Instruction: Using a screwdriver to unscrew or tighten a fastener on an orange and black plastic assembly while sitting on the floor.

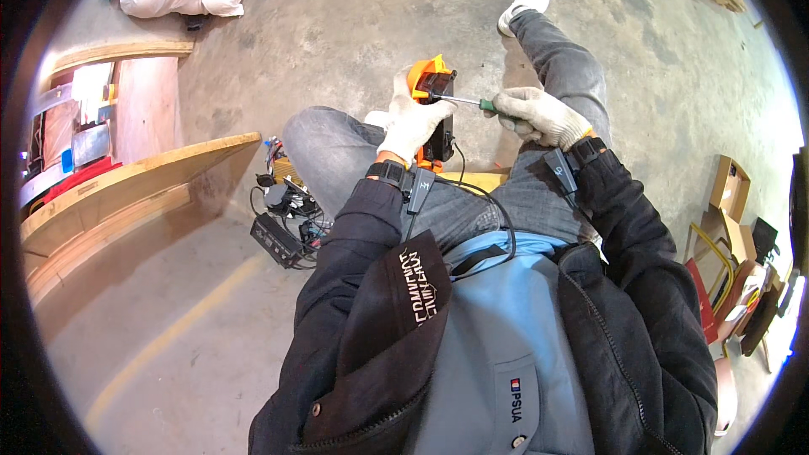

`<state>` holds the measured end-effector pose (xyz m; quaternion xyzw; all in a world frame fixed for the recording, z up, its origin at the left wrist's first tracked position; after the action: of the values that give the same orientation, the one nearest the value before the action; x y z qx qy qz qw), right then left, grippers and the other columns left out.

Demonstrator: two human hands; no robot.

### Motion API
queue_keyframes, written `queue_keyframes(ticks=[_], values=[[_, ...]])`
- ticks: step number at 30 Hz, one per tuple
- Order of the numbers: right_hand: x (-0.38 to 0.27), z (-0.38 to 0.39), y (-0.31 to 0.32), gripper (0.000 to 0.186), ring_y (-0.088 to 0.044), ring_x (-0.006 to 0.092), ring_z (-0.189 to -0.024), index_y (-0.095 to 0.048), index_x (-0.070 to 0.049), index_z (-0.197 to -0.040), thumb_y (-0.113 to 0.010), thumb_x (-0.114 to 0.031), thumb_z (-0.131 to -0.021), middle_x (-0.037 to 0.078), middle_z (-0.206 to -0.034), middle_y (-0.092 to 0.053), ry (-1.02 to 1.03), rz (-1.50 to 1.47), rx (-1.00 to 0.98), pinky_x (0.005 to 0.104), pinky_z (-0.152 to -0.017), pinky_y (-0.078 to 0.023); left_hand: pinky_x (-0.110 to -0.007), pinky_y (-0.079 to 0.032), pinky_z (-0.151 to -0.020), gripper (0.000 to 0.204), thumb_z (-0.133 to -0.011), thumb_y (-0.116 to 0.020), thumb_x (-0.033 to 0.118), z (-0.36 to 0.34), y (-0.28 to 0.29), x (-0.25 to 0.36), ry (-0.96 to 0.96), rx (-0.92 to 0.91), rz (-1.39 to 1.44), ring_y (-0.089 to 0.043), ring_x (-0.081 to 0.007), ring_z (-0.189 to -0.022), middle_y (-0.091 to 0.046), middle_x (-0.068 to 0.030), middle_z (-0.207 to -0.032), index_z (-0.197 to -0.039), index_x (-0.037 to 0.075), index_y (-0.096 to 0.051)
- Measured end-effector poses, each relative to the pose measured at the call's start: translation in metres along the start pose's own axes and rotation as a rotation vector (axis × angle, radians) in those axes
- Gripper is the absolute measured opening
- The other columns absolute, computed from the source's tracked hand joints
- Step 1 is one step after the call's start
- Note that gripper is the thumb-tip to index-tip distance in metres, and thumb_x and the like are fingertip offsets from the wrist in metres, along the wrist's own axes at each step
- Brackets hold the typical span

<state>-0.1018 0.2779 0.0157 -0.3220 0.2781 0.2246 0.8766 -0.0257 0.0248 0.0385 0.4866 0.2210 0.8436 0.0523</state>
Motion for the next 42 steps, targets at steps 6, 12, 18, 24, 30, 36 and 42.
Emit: queue_keyframes(ticks=[6, 12, 18, 24, 30, 36, 42], values=[[0.008, -0.007, -0.005, 0.027, -0.048, 0.0028, -0.069, -0.073, -0.006, -0.124, -0.067, -0.023, -0.105, -0.004, -0.087, -0.061, 0.284, 0.501, 0.213, 0.0218, -0.059, -0.038, -0.039, -0.056, -0.104, 0.097, -0.069, -0.093, 0.034, -0.003, -0.001, -0.002, 0.036, 0.007, -0.076, -0.072, -0.0329, -0.116, -0.072, -0.0190, -0.128, -0.152, 0.010, -0.048], [0.008, -0.011, -0.001, 0.035, -0.055, 0.0058, -0.069, -0.072, -0.003, -0.121, -0.065, -0.034, -0.108, 0.002, -0.094, -0.069, 0.289, -0.052, 0.243, 0.0216, -0.060, -0.042, -0.042, -0.055, -0.105, 0.096, -0.069, -0.092, 0.040, -0.002, -0.002, -0.004, 0.022, -0.001, -0.068, -0.072, -0.0361, -0.118, -0.073, -0.0194, -0.127, -0.150, 0.011, -0.051], [0.005, -0.009, 0.002, 0.042, -0.039, 0.0069, -0.042, -0.067, -0.004, -0.102, -0.055, -0.043, -0.111, -0.001, -0.069, -0.059, 0.053, -0.081, 0.290, 0.0253, -0.037, -0.030, -0.045, -0.055, -0.106, 0.104, -0.066, -0.093, 0.048, -0.005, -0.002, -0.008, 0.041, 0.040, -0.143, -0.071, -0.0418, -0.119, -0.074, -0.0240, -0.126, -0.154, 0.015, -0.047], [0.013, -0.013, 0.005, 0.022, -0.053, 0.0072, -0.073, -0.062, -0.006, -0.107, -0.066, -0.027, -0.105, 0.000, -0.090, -0.060, 0.269, 0.069, 0.232, 0.0243, -0.063, -0.043, -0.045, -0.055, -0.106, 0.103, -0.065, -0.094, 0.048, -0.010, -0.005, -0.015, 0.076, 0.025, -0.119, -0.071, -0.0415, -0.118, -0.074, -0.0223, -0.125, -0.152, 0.015, -0.049], [0.014, -0.010, -0.003, 0.028, -0.057, 0.0089, -0.076, -0.066, -0.003, -0.119, -0.068, -0.027, -0.104, 0.001, -0.097, -0.066, 0.375, -0.109, 0.247, 0.0236, -0.069, -0.046, -0.044, -0.054, -0.108, 0.102, -0.066, -0.093, 0.047, -0.006, -0.005, -0.007, 0.004, 0.055, -0.110, -0.072, -0.0401, -0.117, -0.074, -0.0223, -0.127, -0.152, 0.015, -0.049], [-0.002, 0.002, -0.004, 0.038, -0.054, 0.0045, -0.068, -0.071, -0.005, -0.114, -0.062, -0.042, -0.109, -0.002, -0.085, -0.064, 0.025, 0.098, 0.140, 0.0212, -0.059, -0.042, -0.038, -0.061, -0.088, 0.091, -0.072, -0.091, 0.020, -0.002, -0.004, 0.003, 0.063, 0.045, -0.033, -0.072, -0.0269, -0.100, -0.071, -0.0160, -0.115, -0.149, 0.002, -0.045], [0.005, 0.001, -0.012, 0.031, -0.047, 0.0042, -0.060, -0.071, -0.005, -0.104, -0.065, -0.035, -0.108, -0.005, -0.079, -0.057, 0.141, 0.225, 0.234, 0.0234, -0.053, -0.038, -0.039, -0.061, -0.079, 0.082, -0.074, -0.090, 0.022, -0.001, -0.006, 0.002, 0.014, 0.051, -0.048, -0.073, -0.0276, -0.091, -0.071, -0.0172, -0.107, -0.141, 0.000, -0.047]])
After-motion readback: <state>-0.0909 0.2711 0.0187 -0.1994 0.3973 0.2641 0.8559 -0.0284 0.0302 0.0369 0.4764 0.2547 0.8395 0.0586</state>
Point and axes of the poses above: each hand's wrist, its own z-axis away from the middle knuckle, its own y-axis out of the back of the hand, x = y × z, the point moved 1 cm from there along -z, towards the middle knuckle
